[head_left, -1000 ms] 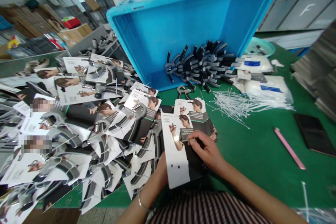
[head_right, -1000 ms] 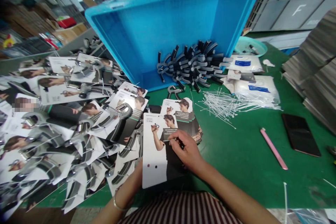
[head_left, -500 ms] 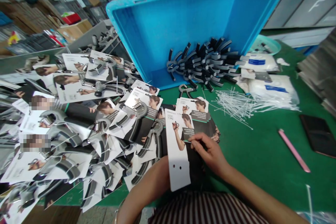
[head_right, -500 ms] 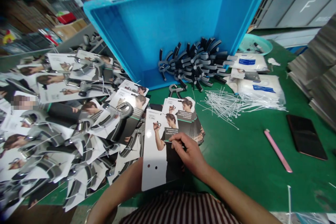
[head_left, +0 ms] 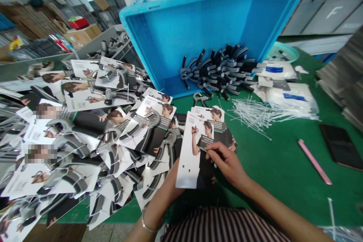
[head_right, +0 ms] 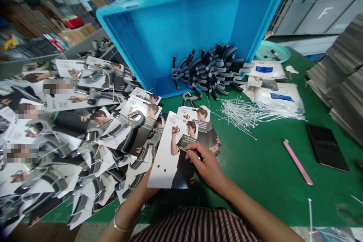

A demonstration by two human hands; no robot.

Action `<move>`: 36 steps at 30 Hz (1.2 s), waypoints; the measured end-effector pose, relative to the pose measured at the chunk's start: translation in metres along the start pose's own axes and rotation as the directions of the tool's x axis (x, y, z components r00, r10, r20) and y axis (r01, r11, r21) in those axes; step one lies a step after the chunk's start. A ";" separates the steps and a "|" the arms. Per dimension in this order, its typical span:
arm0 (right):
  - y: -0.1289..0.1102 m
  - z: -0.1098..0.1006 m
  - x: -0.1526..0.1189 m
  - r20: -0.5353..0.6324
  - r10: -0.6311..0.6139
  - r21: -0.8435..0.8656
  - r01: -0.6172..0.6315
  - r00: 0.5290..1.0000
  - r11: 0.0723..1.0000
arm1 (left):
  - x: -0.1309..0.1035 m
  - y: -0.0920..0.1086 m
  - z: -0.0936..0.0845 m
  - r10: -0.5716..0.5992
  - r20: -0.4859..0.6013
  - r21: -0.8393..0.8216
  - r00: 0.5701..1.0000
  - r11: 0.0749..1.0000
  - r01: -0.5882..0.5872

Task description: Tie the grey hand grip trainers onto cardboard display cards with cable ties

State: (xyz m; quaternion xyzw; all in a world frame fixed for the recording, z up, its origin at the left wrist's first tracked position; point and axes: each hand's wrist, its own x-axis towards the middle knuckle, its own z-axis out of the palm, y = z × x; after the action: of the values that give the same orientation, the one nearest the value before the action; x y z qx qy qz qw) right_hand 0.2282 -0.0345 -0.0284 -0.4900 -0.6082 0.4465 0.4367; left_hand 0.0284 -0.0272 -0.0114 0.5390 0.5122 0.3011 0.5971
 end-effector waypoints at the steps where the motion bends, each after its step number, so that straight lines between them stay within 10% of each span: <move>1: 0.000 0.000 0.000 0.001 -0.003 -0.008 0.003 1.000 1.000 | -0.002 0.000 -0.002 0.026 0.009 0.066 1.000 0.997 -0.027; 5: 0.000 -0.001 0.001 0.014 -0.015 -0.038 0.015 1.000 0.999 | -0.008 0.008 -0.011 0.120 0.103 0.324 0.987 0.934 -0.147; 19: -0.001 -0.002 0.001 0.039 0.020 0.039 -0.021 0.999 0.999 | -0.017 0.042 -0.025 0.198 0.391 0.336 0.899 0.878 -0.340; 25: -0.007 -0.017 0.008 0.044 0.078 0.225 -0.086 0.996 0.971 | -0.001 0.079 -0.006 0.071 0.418 0.835 0.906 0.363 -0.414; 29: -0.003 -0.034 0.011 -0.055 0.177 0.332 -0.149 0.983 0.931 | 0.014 0.098 0.014 0.224 0.407 0.891 0.885 0.117 -0.439; 36: 0.045 -0.053 0.002 -0.276 0.283 0.414 -0.152 0.919 0.898 | 0.063 0.092 0.045 0.355 0.532 0.677 0.768 0.366 -0.638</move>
State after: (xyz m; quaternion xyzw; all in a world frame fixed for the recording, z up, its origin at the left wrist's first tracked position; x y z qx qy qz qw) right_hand 0.2888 -0.0212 -0.0600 -0.5278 -0.3678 0.5154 0.5662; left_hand 0.1065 0.0370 0.0532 0.9220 0.3044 0.1044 0.2153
